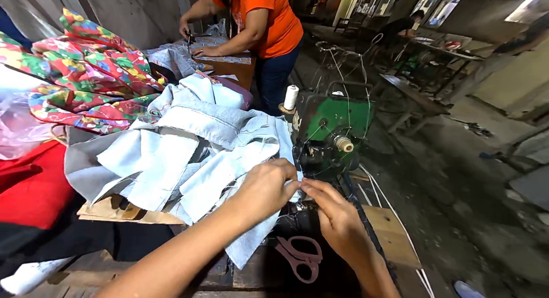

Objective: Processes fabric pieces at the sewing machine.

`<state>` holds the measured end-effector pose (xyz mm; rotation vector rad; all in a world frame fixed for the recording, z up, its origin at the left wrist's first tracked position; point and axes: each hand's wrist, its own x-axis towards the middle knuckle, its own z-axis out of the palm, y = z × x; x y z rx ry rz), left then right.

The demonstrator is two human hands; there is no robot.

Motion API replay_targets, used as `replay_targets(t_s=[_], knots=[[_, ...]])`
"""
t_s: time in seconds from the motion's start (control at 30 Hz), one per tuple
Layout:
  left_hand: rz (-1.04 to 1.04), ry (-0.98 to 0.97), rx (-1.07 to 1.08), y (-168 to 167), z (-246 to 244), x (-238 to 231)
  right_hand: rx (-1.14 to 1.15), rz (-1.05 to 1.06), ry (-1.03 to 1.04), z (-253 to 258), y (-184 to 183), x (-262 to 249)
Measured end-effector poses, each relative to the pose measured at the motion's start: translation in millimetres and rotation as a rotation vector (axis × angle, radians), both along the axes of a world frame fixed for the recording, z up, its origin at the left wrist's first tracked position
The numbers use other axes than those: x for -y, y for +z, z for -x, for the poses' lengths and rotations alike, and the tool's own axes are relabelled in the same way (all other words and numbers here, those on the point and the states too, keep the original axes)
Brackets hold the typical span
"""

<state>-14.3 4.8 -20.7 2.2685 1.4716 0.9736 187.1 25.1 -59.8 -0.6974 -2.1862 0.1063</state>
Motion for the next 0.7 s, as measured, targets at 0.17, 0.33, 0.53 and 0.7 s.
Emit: replay_targets(t_s=[0.17, 0.33, 0.53, 0.7], knots=[[0.166, 0.060, -0.020, 7.7, -1.1, -1.5, -0.015, 0.021, -0.007, 1.2, -2.1, -2.9], [0.224, 0.036, -0.044, 9.6, 5.6, -9.0, -0.008, 0.038, -0.001, 2.1, -2.1, -6.5], [0.285, 0.035, -0.125, 16.1, 7.7, -13.7, -0.027, 0.085, -0.016, 4.8, -2.1, -6.1], [0.304, 0.027, -0.145, 19.3, 10.9, -19.6, -0.060, 0.086, -0.029, 8.3, -4.2, -6.5]])
